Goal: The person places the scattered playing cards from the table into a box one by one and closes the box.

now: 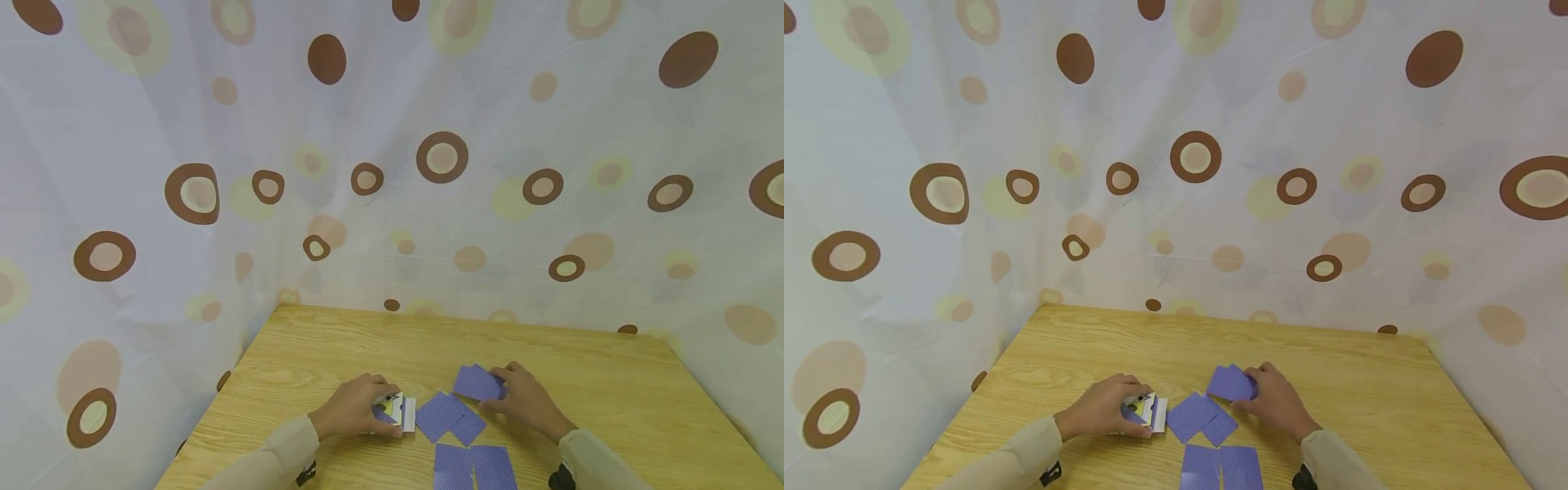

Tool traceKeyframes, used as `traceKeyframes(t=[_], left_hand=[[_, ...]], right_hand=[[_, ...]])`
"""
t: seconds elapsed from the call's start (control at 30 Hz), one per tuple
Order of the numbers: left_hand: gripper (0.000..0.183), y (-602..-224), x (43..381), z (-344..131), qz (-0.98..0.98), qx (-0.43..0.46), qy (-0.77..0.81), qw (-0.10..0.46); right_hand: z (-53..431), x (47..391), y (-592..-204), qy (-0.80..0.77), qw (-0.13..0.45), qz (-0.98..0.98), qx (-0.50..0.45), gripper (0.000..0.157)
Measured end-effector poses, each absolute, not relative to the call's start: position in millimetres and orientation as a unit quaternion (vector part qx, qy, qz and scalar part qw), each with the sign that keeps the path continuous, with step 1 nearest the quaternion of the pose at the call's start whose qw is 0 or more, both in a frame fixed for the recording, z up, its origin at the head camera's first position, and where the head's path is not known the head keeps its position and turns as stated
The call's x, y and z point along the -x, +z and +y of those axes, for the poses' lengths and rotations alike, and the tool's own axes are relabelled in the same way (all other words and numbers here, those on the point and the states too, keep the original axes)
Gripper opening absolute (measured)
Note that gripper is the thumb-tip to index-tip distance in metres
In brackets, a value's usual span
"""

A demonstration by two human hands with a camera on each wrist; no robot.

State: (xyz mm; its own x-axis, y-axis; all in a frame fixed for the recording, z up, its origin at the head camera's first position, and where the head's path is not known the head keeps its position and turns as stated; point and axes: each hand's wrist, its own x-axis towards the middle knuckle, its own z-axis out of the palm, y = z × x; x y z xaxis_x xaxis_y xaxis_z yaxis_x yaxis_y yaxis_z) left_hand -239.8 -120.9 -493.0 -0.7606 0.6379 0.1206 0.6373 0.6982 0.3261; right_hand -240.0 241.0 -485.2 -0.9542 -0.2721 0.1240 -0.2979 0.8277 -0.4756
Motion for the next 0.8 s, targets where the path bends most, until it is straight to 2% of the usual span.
traceKeyframes(t=[0.23,0.8], left_hand=[[0.080,-492,239,-120,0.921,-0.346,0.177,-0.001],[0.079,-493,239,-121,0.920,-0.350,0.175,-0.006]], right_hand=[[238,237,-483,0.244,0.044,-0.956,-0.159,0.076],[228,234,-477,0.248,0.040,-0.953,-0.171,0.073]])
